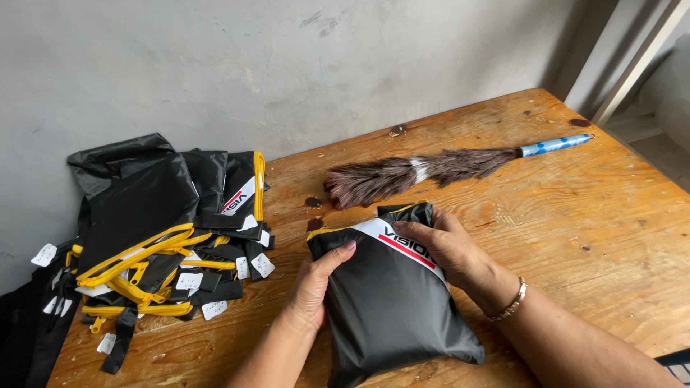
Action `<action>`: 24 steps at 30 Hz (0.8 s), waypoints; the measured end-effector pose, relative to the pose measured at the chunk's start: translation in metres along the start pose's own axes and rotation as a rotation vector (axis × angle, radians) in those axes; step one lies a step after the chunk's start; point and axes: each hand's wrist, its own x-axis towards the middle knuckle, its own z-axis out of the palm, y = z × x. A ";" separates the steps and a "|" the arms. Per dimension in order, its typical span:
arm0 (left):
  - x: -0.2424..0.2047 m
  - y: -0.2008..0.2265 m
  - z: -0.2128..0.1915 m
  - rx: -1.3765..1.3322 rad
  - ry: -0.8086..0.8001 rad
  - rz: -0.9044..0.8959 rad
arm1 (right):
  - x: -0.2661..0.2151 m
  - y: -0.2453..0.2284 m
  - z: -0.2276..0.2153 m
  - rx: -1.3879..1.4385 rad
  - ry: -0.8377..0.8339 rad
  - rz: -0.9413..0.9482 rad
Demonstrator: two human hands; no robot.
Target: The person zips up a small black pouch with a yellow zipper and places it into a blue crate. They then unfold a larger black plastic bag on a wooden table and use a feather duster to sweep the surface of the bag.
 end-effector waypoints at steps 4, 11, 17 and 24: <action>-0.004 -0.002 -0.005 0.000 -0.004 0.041 | -0.006 -0.003 0.005 0.041 0.013 0.077; -0.030 0.013 0.007 0.023 -0.010 0.139 | -0.019 -0.015 0.010 0.022 0.029 0.160; -0.031 0.008 -0.005 0.072 -0.099 0.227 | -0.017 -0.007 -0.019 -0.076 -0.021 0.120; -0.039 0.019 0.003 -0.004 -0.001 0.230 | -0.018 0.002 -0.019 -0.151 -0.073 0.038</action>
